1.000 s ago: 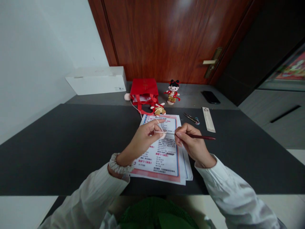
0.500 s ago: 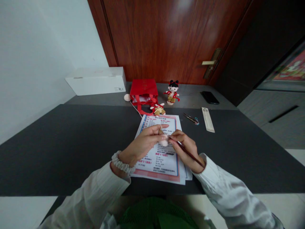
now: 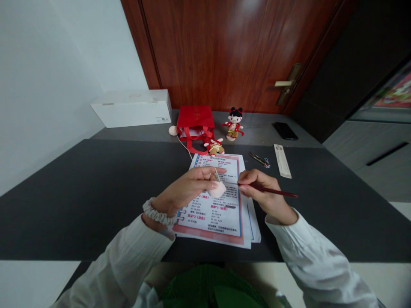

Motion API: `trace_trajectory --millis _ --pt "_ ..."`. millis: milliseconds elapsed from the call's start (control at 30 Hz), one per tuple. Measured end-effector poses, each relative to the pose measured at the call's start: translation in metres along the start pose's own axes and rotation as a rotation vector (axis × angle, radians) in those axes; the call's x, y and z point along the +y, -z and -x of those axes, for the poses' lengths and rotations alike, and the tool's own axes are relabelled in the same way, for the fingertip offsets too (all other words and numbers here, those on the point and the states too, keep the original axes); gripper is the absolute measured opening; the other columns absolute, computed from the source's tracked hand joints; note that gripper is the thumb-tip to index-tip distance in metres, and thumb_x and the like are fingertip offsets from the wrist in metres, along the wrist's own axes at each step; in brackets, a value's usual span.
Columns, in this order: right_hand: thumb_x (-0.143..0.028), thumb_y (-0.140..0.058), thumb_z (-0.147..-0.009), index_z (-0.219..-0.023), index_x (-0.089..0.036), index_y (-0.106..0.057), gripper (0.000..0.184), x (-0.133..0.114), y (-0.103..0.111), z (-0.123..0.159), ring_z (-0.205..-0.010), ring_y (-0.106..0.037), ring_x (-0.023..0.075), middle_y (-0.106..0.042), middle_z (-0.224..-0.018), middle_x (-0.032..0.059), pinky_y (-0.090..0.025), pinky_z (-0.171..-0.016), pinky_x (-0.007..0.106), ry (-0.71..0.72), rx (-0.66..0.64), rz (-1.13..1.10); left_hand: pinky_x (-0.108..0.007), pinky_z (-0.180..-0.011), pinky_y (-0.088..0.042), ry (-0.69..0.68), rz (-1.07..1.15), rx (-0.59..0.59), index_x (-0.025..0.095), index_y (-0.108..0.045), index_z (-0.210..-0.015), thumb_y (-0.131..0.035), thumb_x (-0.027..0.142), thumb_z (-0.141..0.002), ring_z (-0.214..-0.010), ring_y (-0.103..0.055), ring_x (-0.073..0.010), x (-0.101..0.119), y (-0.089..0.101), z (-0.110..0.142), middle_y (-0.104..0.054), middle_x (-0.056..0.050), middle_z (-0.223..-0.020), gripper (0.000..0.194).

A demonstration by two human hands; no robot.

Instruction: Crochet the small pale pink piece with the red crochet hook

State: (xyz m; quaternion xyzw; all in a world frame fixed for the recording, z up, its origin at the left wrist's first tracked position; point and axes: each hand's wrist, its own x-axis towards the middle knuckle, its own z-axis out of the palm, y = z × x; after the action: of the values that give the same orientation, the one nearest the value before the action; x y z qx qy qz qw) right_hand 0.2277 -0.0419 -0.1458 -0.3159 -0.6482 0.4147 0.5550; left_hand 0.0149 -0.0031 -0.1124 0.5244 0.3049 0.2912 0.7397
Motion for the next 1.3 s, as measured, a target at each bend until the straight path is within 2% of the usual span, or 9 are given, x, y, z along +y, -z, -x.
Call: trace_trajectory --millis 200,333,500,633,767,900,1000,1167,1300 --pt "-0.025 -0.075 -0.077 -0.075 -0.022 -0.065 0.011 -0.001 0.005 0.001 -0.074 -0.059 0.0149 -0.065 -0.078 0.0012 -0.047 -0.065 0.03 -0.03 -0.048 -0.054 -0.024 -0.062 -0.04 0.031 0.033 -0.094 0.014 -0.068 -0.103 -0.067 0.01 -0.072 -0.062 -0.054 -0.0092 0.0 0.003 0.004 -0.058 0.002 -0.068 0.032" --pt "-0.023 -0.075 -0.076 -0.075 -0.022 -0.065 0.01 -0.001 0.006 0.001 -0.069 -0.058 0.0133 -0.065 -0.076 0.0003 -0.047 -0.063 0.029 -0.043 -0.078 -0.132 -0.024 -0.058 -0.04 0.072 0.075 -0.167 0.015 -0.07 -0.1 -0.067 0.011 -0.071 -0.06 -0.055 -0.0108 0.0 0.004 0.005 -0.06 0.001 -0.068 0.03" --pt "-0.023 -0.077 -0.075 -0.075 -0.021 -0.066 0.01 0.001 0.004 0.002 -0.07 -0.059 0.0139 -0.066 -0.077 0.0011 -0.047 -0.063 0.029 -0.015 -0.066 -0.146 -0.024 -0.068 -0.045 0.121 0.135 -0.242 0.012 -0.065 -0.111 -0.067 0.011 -0.073 -0.073 -0.062 -0.0135 -0.005 0.009 0.002 -0.067 -0.004 -0.082 0.038" --pt "-0.021 -0.076 -0.076 -0.077 -0.022 -0.067 0.009 0.001 0.004 0.002 -0.073 -0.06 0.0143 -0.067 -0.078 0.0016 -0.048 -0.065 0.029 0.022 -0.069 -0.129 -0.025 -0.071 -0.046 0.122 0.155 -0.25 0.011 -0.061 -0.116 -0.068 0.012 -0.073 -0.076 -0.063 -0.0139 -0.01 0.012 -0.001 -0.068 -0.005 -0.086 0.044" --pt "-0.019 -0.076 -0.076 -0.075 -0.021 -0.066 0.01 -0.001 0.005 0.002 -0.073 -0.06 0.0139 -0.067 -0.078 0.0011 -0.048 -0.065 0.029 0.027 -0.098 -0.137 -0.023 -0.065 -0.044 0.111 0.162 -0.225 0.011 -0.065 -0.11 -0.069 0.013 -0.07 -0.068 -0.06 -0.0117 -0.009 0.01 -0.001 -0.065 -0.002 -0.077 0.04" --pt "-0.02 -0.077 -0.073 -0.073 -0.019 -0.065 0.012 0.0 0.006 0.001 -0.063 -0.056 0.0116 -0.065 -0.075 0.0015 -0.044 -0.052 0.025 -0.018 -0.106 -0.213 -0.021 -0.06 -0.042 0.106 0.126 -0.206 0.01 -0.068 -0.1 -0.067 0.011 -0.069 -0.06 -0.055 -0.0088 -0.006 0.007 0.002 -0.059 0.001 -0.068 0.031" --pt "-0.021 -0.076 -0.075 -0.072 -0.018 -0.063 0.013 0.004 0.004 0.0 -0.051 -0.05 0.0084 -0.062 -0.067 -0.0006 -0.038 -0.043 0.021 -0.094 -0.119 -0.351 -0.021 -0.061 -0.041 0.075 0.053 -0.198 0.011 -0.067 -0.102 -0.068 0.011 -0.07 -0.062 -0.056 -0.0094 -0.006 0.004 0.002 -0.06 0.001 -0.069 0.032" --pt "-0.021 -0.071 -0.079 -0.071 -0.018 -0.057 0.016 0.005 -0.007 -0.003 -0.045 -0.045 0.0068 -0.057 -0.058 -0.0046 -0.033 -0.038 0.017 -0.23 -0.061 -0.549 -0.023 -0.064 -0.039 -0.114 -0.147 0.002 0.015 -0.065 -0.104 -0.068 0.013 -0.074 -0.063 -0.052 -0.0085 -0.008 -0.005 -0.001 -0.056 0.003 -0.068 0.03" --pt "-0.023 -0.069 -0.081 -0.072 -0.019 -0.055 0.017 0.005 -0.014 -0.006 -0.046 -0.048 0.0079 -0.06 -0.059 -0.0044 -0.037 -0.042 0.02 -0.186 0.046 -0.484 -0.024 -0.062 -0.038 -0.191 -0.251 0.101 0.015 -0.063 -0.109 -0.067 0.017 -0.075 -0.064 -0.051 -0.0097 -0.008 -0.012 -0.004 -0.055 0.003 -0.071 0.034"
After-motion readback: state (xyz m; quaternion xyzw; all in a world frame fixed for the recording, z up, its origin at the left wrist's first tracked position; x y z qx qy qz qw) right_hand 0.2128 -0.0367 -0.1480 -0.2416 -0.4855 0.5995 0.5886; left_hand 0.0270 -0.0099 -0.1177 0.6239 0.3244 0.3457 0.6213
